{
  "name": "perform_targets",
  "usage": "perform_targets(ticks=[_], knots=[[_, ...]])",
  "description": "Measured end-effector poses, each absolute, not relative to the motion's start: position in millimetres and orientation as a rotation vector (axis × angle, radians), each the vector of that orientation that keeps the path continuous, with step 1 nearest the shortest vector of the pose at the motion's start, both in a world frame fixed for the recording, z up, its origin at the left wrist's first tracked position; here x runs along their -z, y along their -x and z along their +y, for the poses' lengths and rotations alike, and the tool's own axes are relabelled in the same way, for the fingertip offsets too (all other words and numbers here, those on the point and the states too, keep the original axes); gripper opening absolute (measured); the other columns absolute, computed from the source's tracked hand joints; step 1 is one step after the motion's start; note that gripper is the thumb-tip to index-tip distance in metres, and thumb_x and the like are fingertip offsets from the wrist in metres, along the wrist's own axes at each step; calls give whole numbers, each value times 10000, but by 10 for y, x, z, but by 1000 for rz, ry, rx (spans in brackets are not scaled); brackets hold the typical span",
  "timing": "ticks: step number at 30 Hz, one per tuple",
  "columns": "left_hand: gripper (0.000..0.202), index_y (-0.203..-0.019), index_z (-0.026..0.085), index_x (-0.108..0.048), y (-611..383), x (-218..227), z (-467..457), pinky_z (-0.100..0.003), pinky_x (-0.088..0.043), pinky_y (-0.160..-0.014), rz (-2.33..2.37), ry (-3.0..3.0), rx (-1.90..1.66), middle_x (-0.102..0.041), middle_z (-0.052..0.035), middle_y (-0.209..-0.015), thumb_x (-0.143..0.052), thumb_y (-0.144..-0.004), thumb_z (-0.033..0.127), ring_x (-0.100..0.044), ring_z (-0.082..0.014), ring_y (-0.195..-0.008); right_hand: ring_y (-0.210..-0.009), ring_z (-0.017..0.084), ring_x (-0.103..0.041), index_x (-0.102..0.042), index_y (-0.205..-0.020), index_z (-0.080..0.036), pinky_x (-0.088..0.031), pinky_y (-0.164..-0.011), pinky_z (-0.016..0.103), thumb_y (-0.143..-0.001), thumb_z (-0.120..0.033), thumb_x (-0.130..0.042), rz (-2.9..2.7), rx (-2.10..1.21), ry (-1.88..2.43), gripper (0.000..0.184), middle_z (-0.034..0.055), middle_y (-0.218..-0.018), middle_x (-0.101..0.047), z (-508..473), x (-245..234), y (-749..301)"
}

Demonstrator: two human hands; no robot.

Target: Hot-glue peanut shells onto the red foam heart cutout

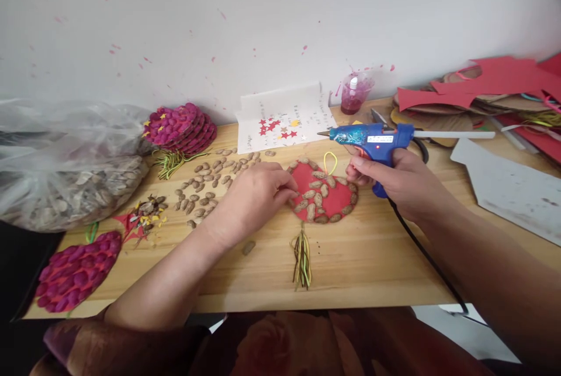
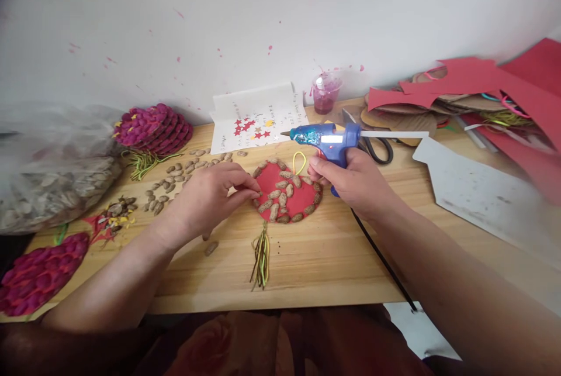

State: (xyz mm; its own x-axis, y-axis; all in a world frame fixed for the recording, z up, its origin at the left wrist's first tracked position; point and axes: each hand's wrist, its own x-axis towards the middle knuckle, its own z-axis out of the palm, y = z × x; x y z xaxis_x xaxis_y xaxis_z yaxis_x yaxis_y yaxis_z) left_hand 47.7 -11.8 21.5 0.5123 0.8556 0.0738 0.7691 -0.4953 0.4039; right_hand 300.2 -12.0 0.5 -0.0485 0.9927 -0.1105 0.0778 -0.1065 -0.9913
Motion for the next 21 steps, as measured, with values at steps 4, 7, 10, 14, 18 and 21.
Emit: perform_targets(ticks=[4,7,10,14,18,21], knots=[[131,-844,198,-762,-485,-170,-64,-316,-503,-803,1240,-2612,-320,-727,-38,-850,-655,-912,166,-661,-204,-849,-689,152,-573,-607,-699,-204,-434,-704,324,-832,-378,-740,-1234,-1304,1261,257,-6,-700,-624,-113,32,-3018],[122,-830,198,-767,-491,-154,-59,-328,-496,-809,1298,-2589,-331,-725,-31,-832,-674,-898,156,-659,-207,-845,-691,160,-579,-605,-719,-208,-445,-722,341,-827,-372,-747,-1213,-1320,1234,243,-8,-697,-623,-113,53,-3017],[118,-807,217,-771,-502,-168,-80,-334,-492,-801,1365,-2521,-322,-726,-16,-811,-695,-882,167,-656,-203,-821,-692,157,-566,-602,-736,-204,-430,-726,348,-832,-357,-740,-1204,-1319,1239,227,-8,-703,-622,-121,38,-3007],[104,-813,216,-773,-532,-189,-117,-345,-496,-805,1409,-2486,-285,-730,-21,-822,-701,-873,170,-659,-207,-822,-685,149,-531,-595,-726,-196,-389,-706,348,-856,-343,-710,-1249,-1278,1294,228,-3,-706,-618,-139,-11,-2994],[108,-816,191,-763,-557,-183,-119,-346,-497,-800,1379,-2570,-226,-720,-38,-819,-686,-879,147,-652,-216,-828,-674,149,-532,-592,-738,-204,-395,-702,348,-856,-328,-712,-1243,-1294,1264,209,-11,-696,-618,-133,-4,-2998],[149,-830,170,-756,-543,-168,-77,-342,-498,-801,1263,-2656,-173,-706,-56,-846,-640,-919,142,-641,-219,-849,-684,163,-551,-594,-734,-214,-411,-699,348,-847,-335,-722,-1255,-1305,1244,209,-8,-697,-628,-114,25,-3013]])
